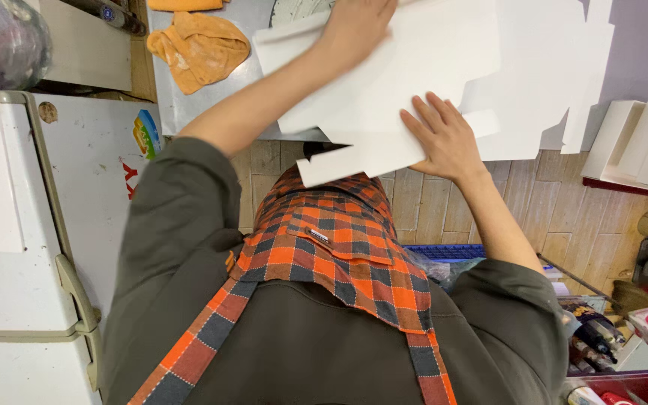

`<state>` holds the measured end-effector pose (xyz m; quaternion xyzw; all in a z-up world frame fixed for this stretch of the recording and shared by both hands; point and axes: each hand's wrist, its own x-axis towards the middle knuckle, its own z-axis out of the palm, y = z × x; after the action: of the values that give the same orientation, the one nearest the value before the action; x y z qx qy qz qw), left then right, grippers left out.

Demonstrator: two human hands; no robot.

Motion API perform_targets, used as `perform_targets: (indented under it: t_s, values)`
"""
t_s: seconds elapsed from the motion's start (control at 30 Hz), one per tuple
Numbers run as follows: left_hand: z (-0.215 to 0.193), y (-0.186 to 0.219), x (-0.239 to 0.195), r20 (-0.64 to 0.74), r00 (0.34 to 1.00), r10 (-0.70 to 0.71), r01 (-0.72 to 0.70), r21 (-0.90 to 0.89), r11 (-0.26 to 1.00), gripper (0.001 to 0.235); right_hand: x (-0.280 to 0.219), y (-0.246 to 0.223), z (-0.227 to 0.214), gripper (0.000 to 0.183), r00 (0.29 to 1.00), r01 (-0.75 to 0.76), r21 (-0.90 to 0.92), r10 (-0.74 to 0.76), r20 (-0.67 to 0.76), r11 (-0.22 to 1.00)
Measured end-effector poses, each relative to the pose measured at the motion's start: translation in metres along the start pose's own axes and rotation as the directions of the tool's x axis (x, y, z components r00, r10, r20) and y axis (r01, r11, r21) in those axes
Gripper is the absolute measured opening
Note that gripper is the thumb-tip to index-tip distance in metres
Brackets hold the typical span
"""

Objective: The person assembles white cardboard boxes by folding and pressing the flaps into shape. They handle each box one at a time, folding the sides and securing the structure on a metal countertop.

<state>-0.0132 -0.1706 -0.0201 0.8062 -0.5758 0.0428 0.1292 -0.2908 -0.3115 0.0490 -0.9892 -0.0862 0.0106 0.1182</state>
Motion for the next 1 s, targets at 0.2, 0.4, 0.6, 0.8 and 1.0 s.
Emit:
perform_targets:
  t_s: [0.2,0.4,0.6,0.8,1.0]
  values:
    - [-0.092,0.082,-0.117,0.45,0.893,0.023,0.079,-0.206,0.975,0.125,0.03,-0.018,-0.016,0.076,0.992,-0.026,-0.109,0.039,0.117,0.994]
    - [-0.095,0.061,-0.125,0.452,0.892,0.005,0.152,-0.31,0.939,0.061,0.079,-0.012,-0.037,0.076,0.836,-0.144,-0.024,0.135,0.532,0.989]
    - [-0.08,-0.02,-0.075,0.625,0.769,0.132,0.347,-0.582,0.736,0.051,0.137,0.014,-0.04,0.076,0.862,-0.24,-0.034,0.23,0.453,0.97]
    - [-0.064,0.004,-0.079,0.3,0.953,-0.035,0.131,-0.307,0.943,0.073,0.121,0.004,0.001,0.057,0.975,0.102,0.0,-0.1,-0.199,0.995]
    - [-0.069,0.019,-0.106,-0.085,0.938,0.335,-0.337,-0.014,0.941,0.063,0.085,-0.005,0.012,0.026,0.884,0.24,-0.088,-0.255,-0.393,0.967]
